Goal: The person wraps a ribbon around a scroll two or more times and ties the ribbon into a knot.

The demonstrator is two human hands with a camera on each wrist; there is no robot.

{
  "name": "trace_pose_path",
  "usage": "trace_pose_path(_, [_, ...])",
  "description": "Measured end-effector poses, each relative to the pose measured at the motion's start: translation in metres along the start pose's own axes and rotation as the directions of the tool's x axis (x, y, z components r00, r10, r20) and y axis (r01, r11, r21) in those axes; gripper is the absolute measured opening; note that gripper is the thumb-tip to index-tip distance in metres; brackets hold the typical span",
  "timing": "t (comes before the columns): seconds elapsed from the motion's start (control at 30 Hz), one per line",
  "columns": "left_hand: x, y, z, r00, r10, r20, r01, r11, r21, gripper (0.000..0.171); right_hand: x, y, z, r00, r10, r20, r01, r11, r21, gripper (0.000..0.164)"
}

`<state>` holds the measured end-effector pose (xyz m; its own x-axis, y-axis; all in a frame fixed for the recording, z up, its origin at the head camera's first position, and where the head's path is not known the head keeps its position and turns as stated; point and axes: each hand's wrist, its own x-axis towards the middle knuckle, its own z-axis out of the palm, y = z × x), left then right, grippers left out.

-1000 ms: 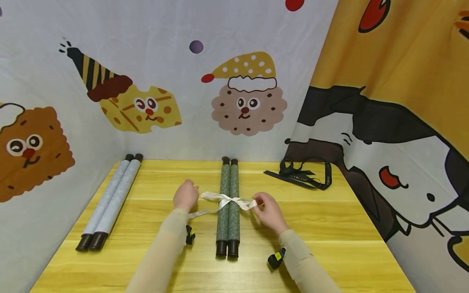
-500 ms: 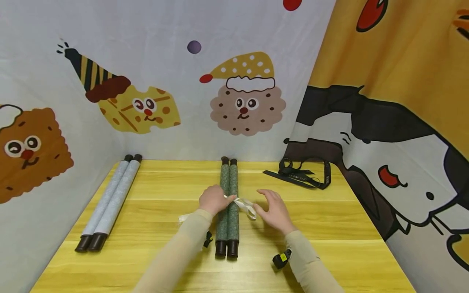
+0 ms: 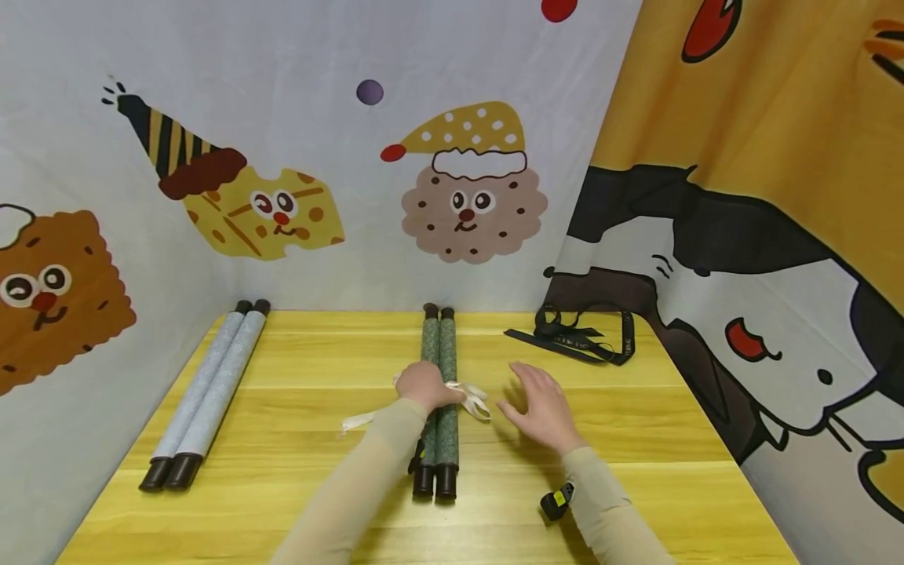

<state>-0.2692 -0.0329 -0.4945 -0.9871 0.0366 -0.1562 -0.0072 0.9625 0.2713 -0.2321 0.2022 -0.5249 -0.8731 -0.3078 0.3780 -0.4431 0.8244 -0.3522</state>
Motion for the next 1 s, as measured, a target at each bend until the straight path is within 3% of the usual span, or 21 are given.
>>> trace_pose_path(0.2, [0.007, 0.002, 0.001, 0.995, -0.056, 0.082, 0.059, 0.998, -0.033, 0.051, -0.002, 0.006, -0.001, 1.0, 0.007, 0.011, -0.007, 1.0, -0.009, 0.073])
trace_pose_path(0.37, [0.006, 0.0, -0.004, 0.996, -0.008, 0.093, 0.014, 0.998, -0.065, 0.037, -0.004, 0.011, -0.001, 0.999, 0.025, 0.028, -0.025, 1.0, -0.011, 0.074])
trace_pose_path(0.57, [0.003, -0.009, -0.018, 0.993, 0.059, 0.104, -0.049, 0.994, -0.1, 0.04, -0.005, 0.018, -0.003, 0.997, 0.071, 0.039, -0.071, 0.997, -0.011, 0.073])
trace_pose_path(0.77, [0.005, -0.038, -0.031, 0.993, 0.081, 0.086, -0.068, 0.987, -0.146, 0.047, -0.006, 0.027, -0.006, 0.996, 0.083, 0.025, -0.083, 0.997, 0.002, 0.072])
trace_pose_path(1.0, [-0.002, -0.095, -0.054, 0.997, 0.049, 0.067, -0.036, 0.983, -0.18, 0.044, -0.008, 0.049, -0.014, 0.997, 0.078, -0.008, -0.078, 0.996, -0.035, 0.073])
